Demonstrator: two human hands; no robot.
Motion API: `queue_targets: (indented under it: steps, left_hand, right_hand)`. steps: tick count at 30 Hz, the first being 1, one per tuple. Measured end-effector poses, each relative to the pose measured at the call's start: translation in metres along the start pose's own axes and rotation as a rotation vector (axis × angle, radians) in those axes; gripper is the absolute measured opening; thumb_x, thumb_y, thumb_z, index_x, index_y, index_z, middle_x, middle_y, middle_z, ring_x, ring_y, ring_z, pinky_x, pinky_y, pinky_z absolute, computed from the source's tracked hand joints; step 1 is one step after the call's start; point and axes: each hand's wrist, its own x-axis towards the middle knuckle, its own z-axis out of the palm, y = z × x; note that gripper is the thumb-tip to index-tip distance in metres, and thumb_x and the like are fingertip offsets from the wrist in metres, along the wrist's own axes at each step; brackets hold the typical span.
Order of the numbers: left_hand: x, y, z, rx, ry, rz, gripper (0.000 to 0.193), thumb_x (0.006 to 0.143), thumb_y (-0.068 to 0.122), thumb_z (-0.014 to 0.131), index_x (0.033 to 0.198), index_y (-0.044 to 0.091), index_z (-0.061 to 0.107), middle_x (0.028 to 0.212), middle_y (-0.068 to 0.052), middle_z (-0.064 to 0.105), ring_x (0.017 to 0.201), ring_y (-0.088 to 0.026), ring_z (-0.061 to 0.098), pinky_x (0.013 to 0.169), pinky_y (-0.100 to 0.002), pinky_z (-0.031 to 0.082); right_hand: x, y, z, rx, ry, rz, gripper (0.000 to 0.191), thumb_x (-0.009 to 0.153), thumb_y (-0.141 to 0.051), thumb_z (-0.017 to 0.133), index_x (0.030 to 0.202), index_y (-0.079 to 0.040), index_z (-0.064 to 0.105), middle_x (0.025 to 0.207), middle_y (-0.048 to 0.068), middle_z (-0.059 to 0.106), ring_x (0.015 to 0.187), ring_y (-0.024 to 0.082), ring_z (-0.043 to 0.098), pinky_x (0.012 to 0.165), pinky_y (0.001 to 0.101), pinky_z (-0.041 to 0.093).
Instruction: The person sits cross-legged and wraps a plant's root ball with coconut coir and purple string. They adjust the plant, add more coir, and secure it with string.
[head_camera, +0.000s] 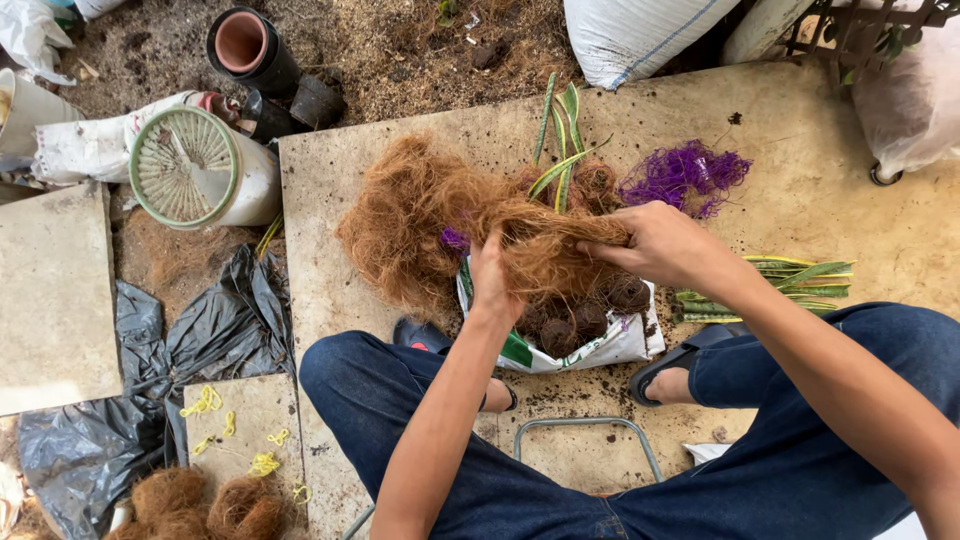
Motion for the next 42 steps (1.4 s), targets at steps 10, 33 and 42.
queue_targets:
  steps: [10,33,42]
  left_hand:
    - [0.001,0.019,0.002,-0.198,-0.254,0.047,0.045,0.109,0.027,0.037,0.138,-0.007,0.045,0.122,-0.031,0.065,0.107,-0.041,0.071,0.09,-0.051,0.063]
    - [0.044,0.059,-0.011,-0.335,0.181,0.057,0.03,0.111,0.029,0.044,0.124,0.005,0.058,0.11,-0.014,0.065,0.098,-0.024,0.07,0.096,-0.052,0.061]
    - [0.055,0.055,-0.029,-0.229,-0.039,0.224,0.03,0.105,0.019,0.036,0.103,0.01,0.064,0.085,-0.007,0.067,0.072,-0.016,0.063,0.064,-0.034,0.055]
  right_hand:
    - [-0.008,-0.022,-0.006,0.174,-0.168,0.141,0.053,0.093,-0.056,0.061,0.101,-0.005,0.077,0.069,0.023,0.069,0.054,0.033,0.066,0.055,0.046,0.053]
    - [-0.024,-0.04,-0.016,0.043,-0.275,0.231,0.07,0.094,-0.061,0.055,0.076,0.004,0.072,0.062,0.024,0.061,0.061,0.038,0.065,0.064,0.0499,0.054]
    - [-0.033,-0.027,-0.033,0.078,-0.414,0.303,0.07,0.09,-0.063,0.055,0.07,0.002,0.072,0.055,0.016,0.063,0.052,0.023,0.064,0.058,0.0446,0.052]
